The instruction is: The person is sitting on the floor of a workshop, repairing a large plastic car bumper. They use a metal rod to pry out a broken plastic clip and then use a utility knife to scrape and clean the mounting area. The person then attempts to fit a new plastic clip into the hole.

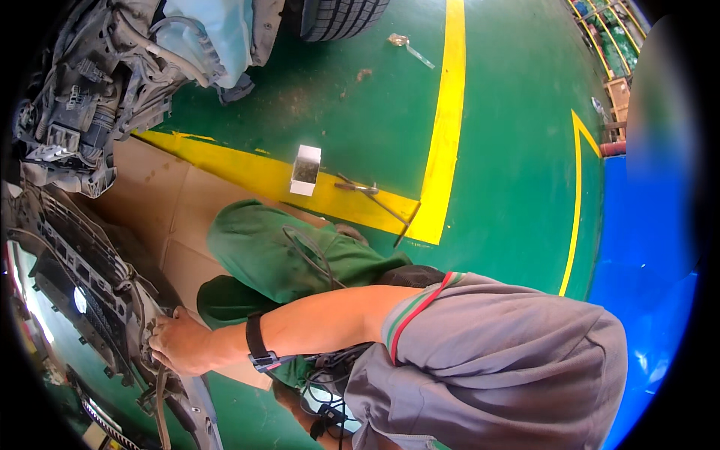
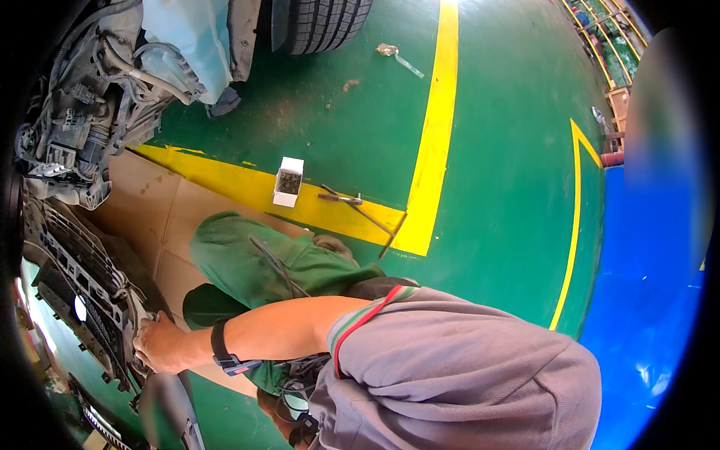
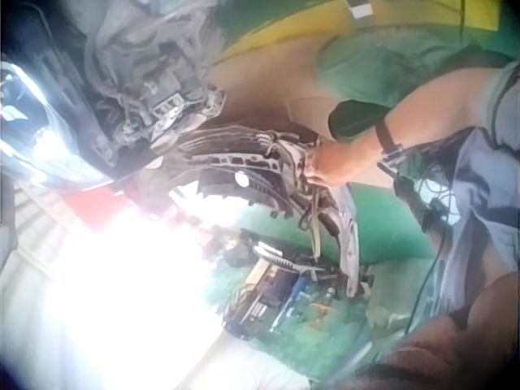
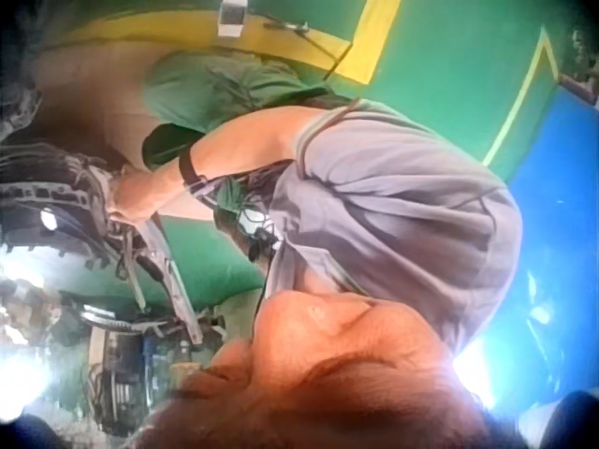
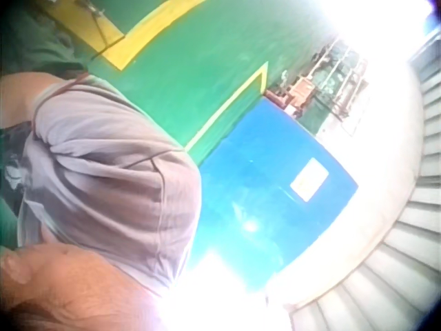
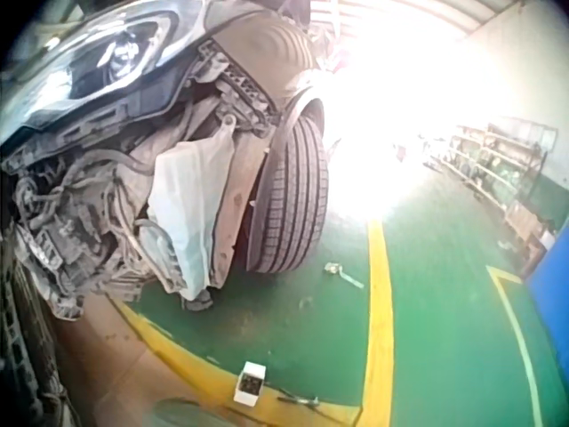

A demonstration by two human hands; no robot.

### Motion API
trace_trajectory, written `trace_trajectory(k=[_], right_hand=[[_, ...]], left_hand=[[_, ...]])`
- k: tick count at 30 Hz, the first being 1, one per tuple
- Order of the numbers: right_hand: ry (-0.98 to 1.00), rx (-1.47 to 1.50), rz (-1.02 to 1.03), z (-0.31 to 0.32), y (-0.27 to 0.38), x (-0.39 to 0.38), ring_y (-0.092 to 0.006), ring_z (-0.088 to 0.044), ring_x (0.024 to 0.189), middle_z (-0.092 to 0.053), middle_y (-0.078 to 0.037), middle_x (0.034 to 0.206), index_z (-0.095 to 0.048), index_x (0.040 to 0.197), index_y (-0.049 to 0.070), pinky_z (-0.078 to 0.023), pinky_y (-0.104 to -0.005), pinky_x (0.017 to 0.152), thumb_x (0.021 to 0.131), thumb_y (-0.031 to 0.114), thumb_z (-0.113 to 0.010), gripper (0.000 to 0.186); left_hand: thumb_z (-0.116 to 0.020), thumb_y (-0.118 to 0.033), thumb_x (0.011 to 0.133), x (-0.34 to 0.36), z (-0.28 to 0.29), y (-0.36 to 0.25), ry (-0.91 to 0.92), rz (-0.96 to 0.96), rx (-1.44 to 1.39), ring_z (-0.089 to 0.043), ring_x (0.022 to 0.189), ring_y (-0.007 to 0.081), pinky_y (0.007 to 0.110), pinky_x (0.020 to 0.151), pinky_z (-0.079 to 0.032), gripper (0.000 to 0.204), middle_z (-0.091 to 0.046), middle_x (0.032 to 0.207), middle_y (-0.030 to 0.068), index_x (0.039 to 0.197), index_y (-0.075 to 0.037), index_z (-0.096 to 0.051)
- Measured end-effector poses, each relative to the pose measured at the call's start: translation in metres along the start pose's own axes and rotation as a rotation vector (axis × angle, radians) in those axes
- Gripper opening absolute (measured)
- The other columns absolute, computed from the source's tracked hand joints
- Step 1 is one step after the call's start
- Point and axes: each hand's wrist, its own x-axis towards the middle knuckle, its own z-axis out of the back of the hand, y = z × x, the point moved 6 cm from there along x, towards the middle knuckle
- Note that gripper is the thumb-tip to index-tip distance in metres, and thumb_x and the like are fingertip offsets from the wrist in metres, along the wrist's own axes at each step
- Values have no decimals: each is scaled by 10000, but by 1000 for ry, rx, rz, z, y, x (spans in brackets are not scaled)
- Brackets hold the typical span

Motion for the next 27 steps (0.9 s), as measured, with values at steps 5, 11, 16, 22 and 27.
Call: trace_trajectory(k=[5,11,16,22,27], right_hand=[[103,-34,31,7,7,3,-270,-570,998,-621,-65,889,-637,835,91,-393,-492,842,910,267,-600,196],[207,-44,88,22,7,2,-409,-625,901,-640,-198,853,-653,808,30,-505,-541,815,940,311,-601,315],[275,39,186,41,13,3,-380,-634,945,-662,-172,857,-662,860,42,-521,-515,811,973,297,-589,289],[388,35,265,45,11,17,-381,-637,972,-684,-176,935,-700,961,41,-518,-494,829,981,340,-593,318],[386,-63,179,65,16,37,-393,-647,943,-700,-181,955,-716,959,65,-518,-497,803,982,346,-597,306]], left_hand=[[-545,-304,991,-36,25,-49,-174,-50,-11,-398,532,187,389,508,-307,450,-395,588,58,654,-17,-464],[-679,-255,938,-88,31,-104,-210,-287,253,-280,565,127,360,500,-217,451,-324,590,-5,648,-16,-430],[-750,-131,859,-110,38,-107,-307,-347,203,-313,560,195,415,519,-288,392,-350,581,98,665,19,-444],[-621,30,702,-142,30,-192,-416,-776,341,-522,721,366,445,628,-418,140,-542,755,143,683,-4,-487],[-611,21,662,-160,51,-257,-591,-983,511,-549,884,366,470,800,-419,122,-609,911,117,720,-43,-525]])
